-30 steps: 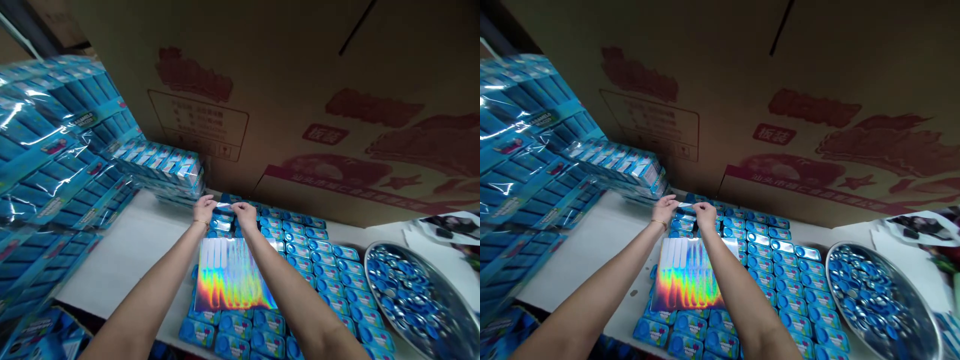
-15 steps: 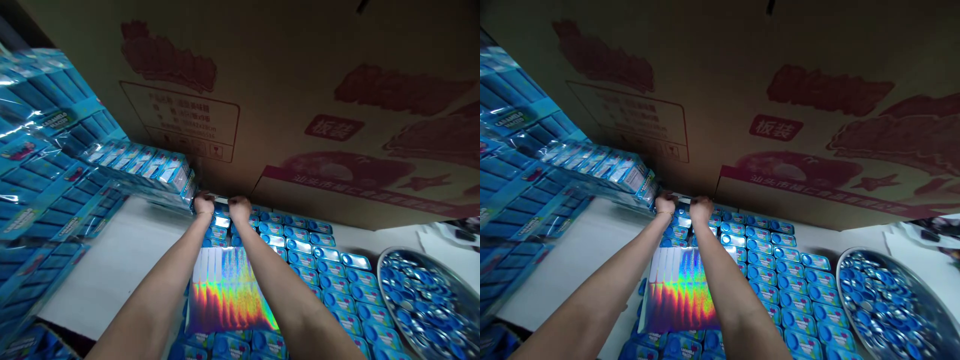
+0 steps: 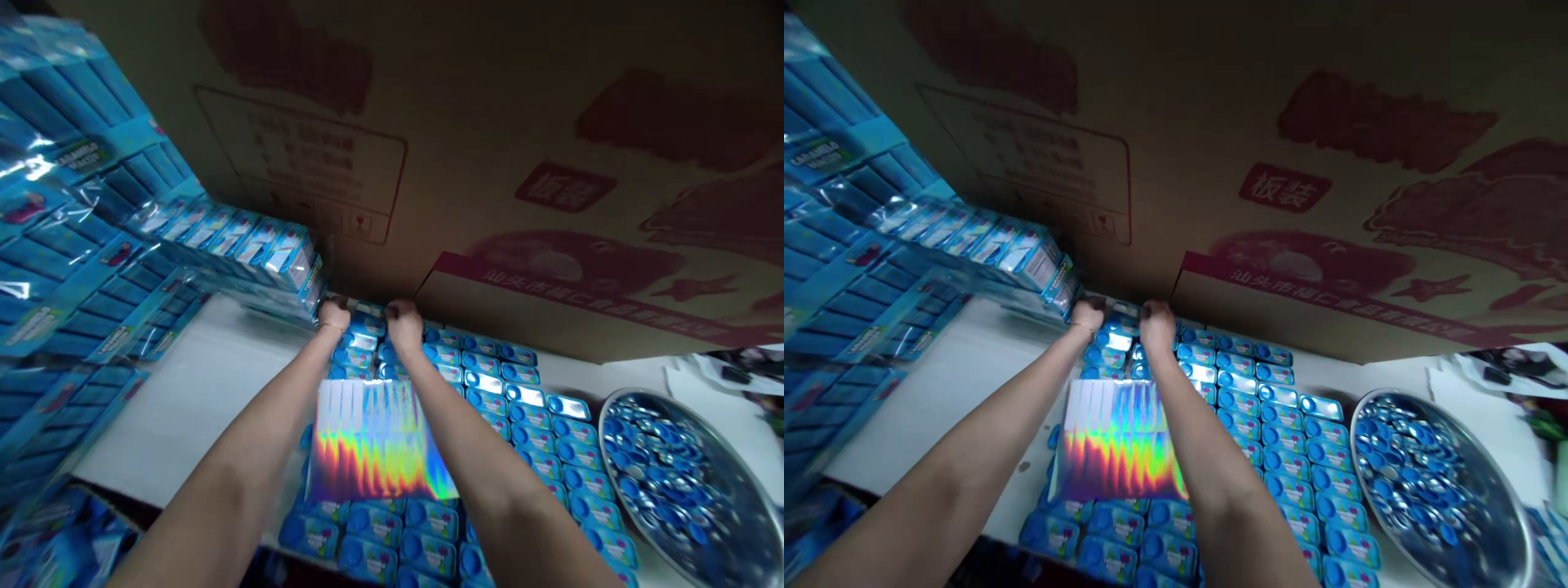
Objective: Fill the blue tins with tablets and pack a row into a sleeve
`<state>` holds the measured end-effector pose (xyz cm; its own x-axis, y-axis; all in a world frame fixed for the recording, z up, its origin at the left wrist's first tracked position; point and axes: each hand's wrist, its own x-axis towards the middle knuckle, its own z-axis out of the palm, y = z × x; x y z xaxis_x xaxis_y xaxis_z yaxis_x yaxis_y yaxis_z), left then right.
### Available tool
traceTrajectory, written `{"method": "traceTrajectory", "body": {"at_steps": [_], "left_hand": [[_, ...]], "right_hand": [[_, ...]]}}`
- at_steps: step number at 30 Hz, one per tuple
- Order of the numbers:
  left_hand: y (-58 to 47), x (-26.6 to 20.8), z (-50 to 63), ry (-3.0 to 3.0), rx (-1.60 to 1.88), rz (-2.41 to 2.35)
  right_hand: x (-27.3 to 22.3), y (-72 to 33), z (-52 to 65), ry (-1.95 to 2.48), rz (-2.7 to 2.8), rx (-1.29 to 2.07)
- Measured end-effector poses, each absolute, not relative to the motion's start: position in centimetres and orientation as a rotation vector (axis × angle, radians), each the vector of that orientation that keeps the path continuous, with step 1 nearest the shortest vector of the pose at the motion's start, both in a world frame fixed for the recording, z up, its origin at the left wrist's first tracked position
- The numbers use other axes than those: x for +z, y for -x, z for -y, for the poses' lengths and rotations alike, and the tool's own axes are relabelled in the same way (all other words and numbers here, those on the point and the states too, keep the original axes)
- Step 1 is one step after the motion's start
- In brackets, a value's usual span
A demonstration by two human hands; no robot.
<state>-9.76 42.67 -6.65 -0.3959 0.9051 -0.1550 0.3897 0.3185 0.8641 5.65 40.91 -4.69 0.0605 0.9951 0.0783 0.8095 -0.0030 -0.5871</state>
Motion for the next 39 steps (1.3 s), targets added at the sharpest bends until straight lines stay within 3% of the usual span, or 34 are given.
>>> {"method": "traceTrajectory", "body": {"at_steps": [5,10,16,22,26,32,39], "left_hand": [[11.8,-3.8,-33.5,-1.796,0.725,-1.615],[11.6,-4.8,-27.9,-2.054,0.341,-1.777],[9.9,-6.5,-27.1,-1.99,0.542,-1.892],[9.2,-6.9,-26.2,-1.907,0.665,-1.976],[9.0,-6.9,-26.0,-1.923,0.668,-1.979],[9.0,-6.4,-26.1,-1.834,0.73,-1.918],[8.9,-3.9,-28.7,-0.795,1.121,-1.434]], "right_hand": [[-3.5,-7.3,-34.4,1.395,2.227,0.611],[-4.4,-6.9,-29.7,1.339,2.603,0.414],[-5.6,-7.7,-27.7,1.201,2.78,0.187],[-5.8,-8.2,-25.7,1.172,2.73,0.214],[-3.9,-7.8,-25.1,1.335,2.475,0.508],[0.4,-7.5,-26.9,1.401,1.516,1.387],[-2.4,-6.3,-30.6,1.379,0.587,1.581]]}}
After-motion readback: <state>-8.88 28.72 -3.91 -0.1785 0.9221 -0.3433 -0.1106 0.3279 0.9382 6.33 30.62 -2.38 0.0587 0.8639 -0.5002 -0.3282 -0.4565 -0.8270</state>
